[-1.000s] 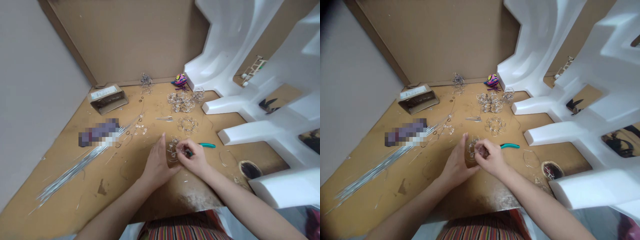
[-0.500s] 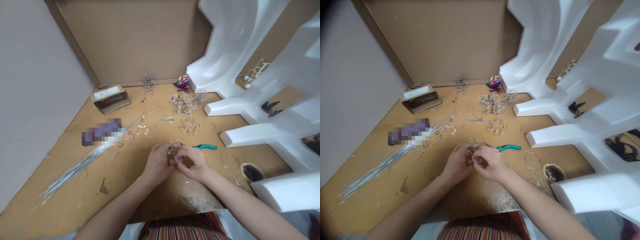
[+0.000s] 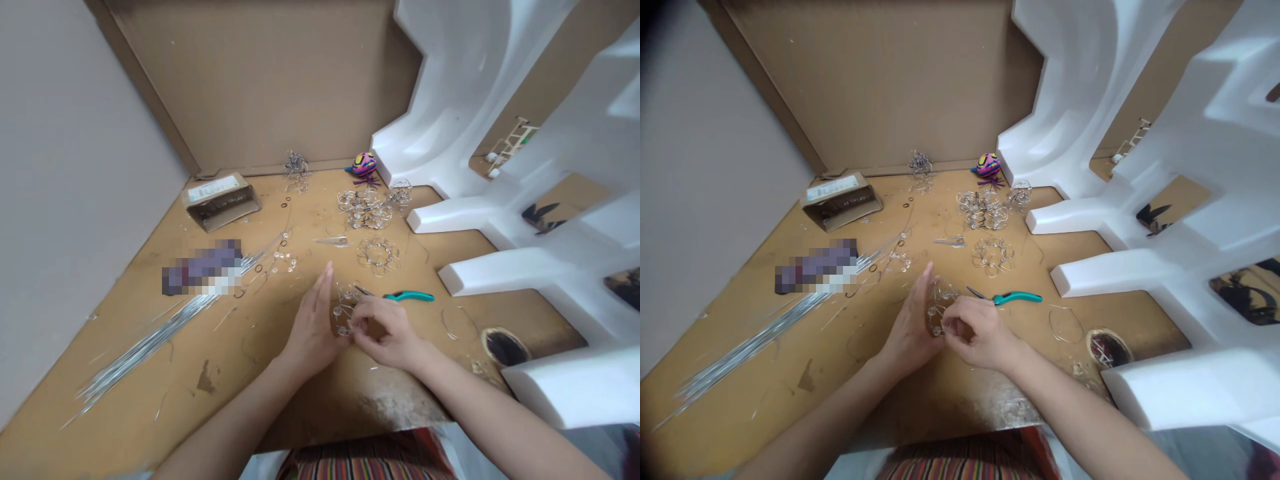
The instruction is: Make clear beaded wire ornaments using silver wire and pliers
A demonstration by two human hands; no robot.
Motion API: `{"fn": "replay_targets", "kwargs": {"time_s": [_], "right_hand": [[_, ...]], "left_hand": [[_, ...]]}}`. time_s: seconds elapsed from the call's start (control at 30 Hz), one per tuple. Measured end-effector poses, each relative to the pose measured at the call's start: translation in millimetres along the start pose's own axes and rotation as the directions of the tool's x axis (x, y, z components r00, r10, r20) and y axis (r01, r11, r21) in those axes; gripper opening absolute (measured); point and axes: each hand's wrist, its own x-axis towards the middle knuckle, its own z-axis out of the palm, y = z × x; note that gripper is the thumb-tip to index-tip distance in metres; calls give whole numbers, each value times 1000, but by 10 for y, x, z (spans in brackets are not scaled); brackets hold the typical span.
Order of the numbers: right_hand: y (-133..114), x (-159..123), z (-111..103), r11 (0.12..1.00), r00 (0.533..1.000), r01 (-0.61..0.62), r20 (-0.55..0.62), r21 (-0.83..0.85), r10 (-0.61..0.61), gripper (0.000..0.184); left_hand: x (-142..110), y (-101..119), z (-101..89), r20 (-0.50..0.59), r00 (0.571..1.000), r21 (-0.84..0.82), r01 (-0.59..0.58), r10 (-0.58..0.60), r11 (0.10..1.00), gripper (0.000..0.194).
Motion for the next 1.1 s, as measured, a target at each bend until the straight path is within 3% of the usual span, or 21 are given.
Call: {"fn": "replay_targets", "kwargs": {"time_s": [0.1,0.27,0.37,0.47,0.53,0.6,0.67,0.87,0.97,1.1], "right_hand": [[4,5,-10,1000,999,-17,43,-2,17,17],[4,0,-23,1000,1000,10,21,1,-10,17],[12,-2,-21,1000,1000,2,15,-1,-2,18],[26,-6,-16,1000,999,-25,34,-1,25,17],[30,-10,-15,999,998,-46,43,-9,46,17],[24,-13,-19,996,995,-87,60,7,86,17],[8,-14,-30,987,985,-152,94,61,146,16],[-38,11,-83,893,935,-353,152,280,322,13],[-36,29,-85,826,899,-438,173,354,402,13],[-29,44,-67,802,880,-473,147,365,452,13]], "left_hand": [[10,-27,-5,21,996,43,-82,81,996,93],[21,-19,-11,19,1000,-71,-15,16,997,78],[27,16,-24,88,993,-143,89,-77,986,57],[29,46,-36,240,952,-225,247,-192,943,41],[22,49,-32,285,937,-294,286,-202,912,55],[13,43,-25,266,952,-367,248,-154,897,79],[7,37,-24,243,965,-419,198,-100,886,90],[4,61,-45,318,948,-550,204,-23,810,88],[-7,81,-29,305,950,-484,216,-68,848,95],[-24,106,6,186,975,-303,176,-123,937,93]]}}
